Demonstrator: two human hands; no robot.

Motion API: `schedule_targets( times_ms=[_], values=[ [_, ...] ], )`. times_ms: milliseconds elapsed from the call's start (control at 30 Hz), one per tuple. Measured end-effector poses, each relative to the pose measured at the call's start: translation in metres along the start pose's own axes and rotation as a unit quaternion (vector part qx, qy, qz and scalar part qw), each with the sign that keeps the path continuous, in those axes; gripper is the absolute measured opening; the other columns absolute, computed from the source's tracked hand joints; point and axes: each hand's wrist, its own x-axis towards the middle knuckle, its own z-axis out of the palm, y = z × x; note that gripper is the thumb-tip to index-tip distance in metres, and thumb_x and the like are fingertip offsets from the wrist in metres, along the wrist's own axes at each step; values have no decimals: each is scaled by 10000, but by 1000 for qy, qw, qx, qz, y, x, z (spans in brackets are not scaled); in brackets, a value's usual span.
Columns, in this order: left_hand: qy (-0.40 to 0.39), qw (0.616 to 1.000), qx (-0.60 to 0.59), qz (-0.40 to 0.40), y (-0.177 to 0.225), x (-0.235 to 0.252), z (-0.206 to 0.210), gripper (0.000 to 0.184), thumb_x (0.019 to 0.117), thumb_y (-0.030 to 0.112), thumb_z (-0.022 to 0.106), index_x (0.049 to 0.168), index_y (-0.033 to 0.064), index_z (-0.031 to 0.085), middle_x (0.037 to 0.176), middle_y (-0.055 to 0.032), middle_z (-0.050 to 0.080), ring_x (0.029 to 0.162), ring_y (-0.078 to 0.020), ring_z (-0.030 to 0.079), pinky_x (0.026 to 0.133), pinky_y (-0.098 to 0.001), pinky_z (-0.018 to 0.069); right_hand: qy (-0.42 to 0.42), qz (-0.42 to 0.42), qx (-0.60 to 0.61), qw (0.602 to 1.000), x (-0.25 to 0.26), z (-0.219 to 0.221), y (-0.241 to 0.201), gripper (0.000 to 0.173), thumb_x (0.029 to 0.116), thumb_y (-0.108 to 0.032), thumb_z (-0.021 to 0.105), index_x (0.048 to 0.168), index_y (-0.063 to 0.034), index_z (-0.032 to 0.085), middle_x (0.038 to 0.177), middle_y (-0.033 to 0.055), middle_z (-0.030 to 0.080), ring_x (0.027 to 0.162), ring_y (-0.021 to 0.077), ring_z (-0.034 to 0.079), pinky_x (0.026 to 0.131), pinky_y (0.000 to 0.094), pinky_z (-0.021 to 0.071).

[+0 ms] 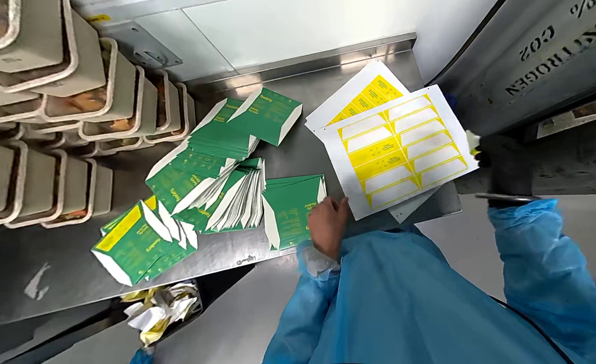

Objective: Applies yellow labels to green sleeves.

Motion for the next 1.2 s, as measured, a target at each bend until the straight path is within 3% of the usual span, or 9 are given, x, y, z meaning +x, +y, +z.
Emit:
schedule_targets(
  times_ms=[67, 133, 233, 400, 567, 733, 900, 1033, 1200],
  values=[
    [72, 981, -101, 146, 5, -6, -10, 334, 1025, 354, 626, 1165, 61, 705, 1028, -100, 737, 892, -240, 725, 804, -488, 611, -43, -20, 10, 999, -27, 23, -11, 228, 1019, -216, 597, 1088, -26, 701, 892, 31, 700, 717, 93, 632, 667, 302, 563],
    [20, 941, -229, 249, 21, -12, -17, 421, 1080, 301, 507, 1431, 77, 572, 1410, -101, 614, 1231, -224, 631, 1038, -462, 534, -79, -41, 29, 996, -61, 55, -13, 209, 997, -199, 622, 1061, -28, 724, 874, 39, 724, 693, 109, 651, 644, 313, 573],
    [-18, 904, -299, 305, 33, -14, -18, 496, 1106, 341, 402, 1527, 91, 479, 1593, -66, 445, 1438, -213, 457, 1165, -452, 429, -141, -87, 34, 986, -110, 105, -21, 181, 986, -185, 636, 1020, -53, 757, 857, 33, 747, 687, 118, 680, 629, 318, 588],
    [-43, 848, -488, 202, -7, -11, -23, 604, 1116, 471, 272, 1488, 53, 498, 1445, -93, 578, 1287, -191, 589, 1094, -442, 499, -335, -237, 1, 912, -139, 140, -28, 340, 1090, -220, 464, 1315, -127, 700, 1148, -3, 756, 921, 85, 718, 806, 315, 620],
    [-9, 864, -474, 169, -43, -10, -34, 724, 1111, 480, 125, 1283, -13, 626, 1220, -123, 697, 1141, -181, 665, 1030, -426, 535, -224, -443, -272, 824, -151, 159, -47, 380, 1016, -290, 598, 1387, -229, 655, 1311, 52, 687, 1106, 291, 658, 865, 494, 543],
    [2, 874, -449, 183, -57, -8, -46, 798, 1102, 506, 78, 1199, 2, 689, 1192, -105, 725, 1167, -175, 661, 1074, -437, 498, -175, -559, -280, 760, -156, 175, -44, 179, 1002, -240, 621, 1013, -178, 788, 1121, 33, 754, 1010, 308, 672, 768, 463, 523],
    [-18, 814, -572, 104, -88, 12, -61, 857, 1012, 723, 122, 1450, 123, 551, 1448, -54, 595, 1340, -208, 548, 1101, -451, 457, -155, -480, -200, 840, -172, 169, -57, 140, 950, -228, 691, 997, -117, 762, 1096, 67, 746, 1029, 263, 683, 847, 459, 554],
    [-13, 797, -600, 68, -111, 12, -59, 784, 995, 737, 292, 1503, 172, 482, 1403, -42, 610, 1262, -190, 592, 1030, -422, 514, -167, -253, -132, 944, -173, 170, -67, 140, 958, -237, 695, 999, -115, 750, 964, 5, 735, 811, 84, 685, 691, 301, 589],
    [-18, 767, -640, 47, -116, 4, -61, 787, 909, 694, 600, 1491, 175, 493, 1393, -76, 597, 1229, -225, 611, 1015, -465, 536, -169, -161, -90, 968, -175, 181, -67, 149, 953, -243, 702, 1000, -105, 733, 808, -16, 711, 671, 35, 649, 612, 238, 559]
  ],
)
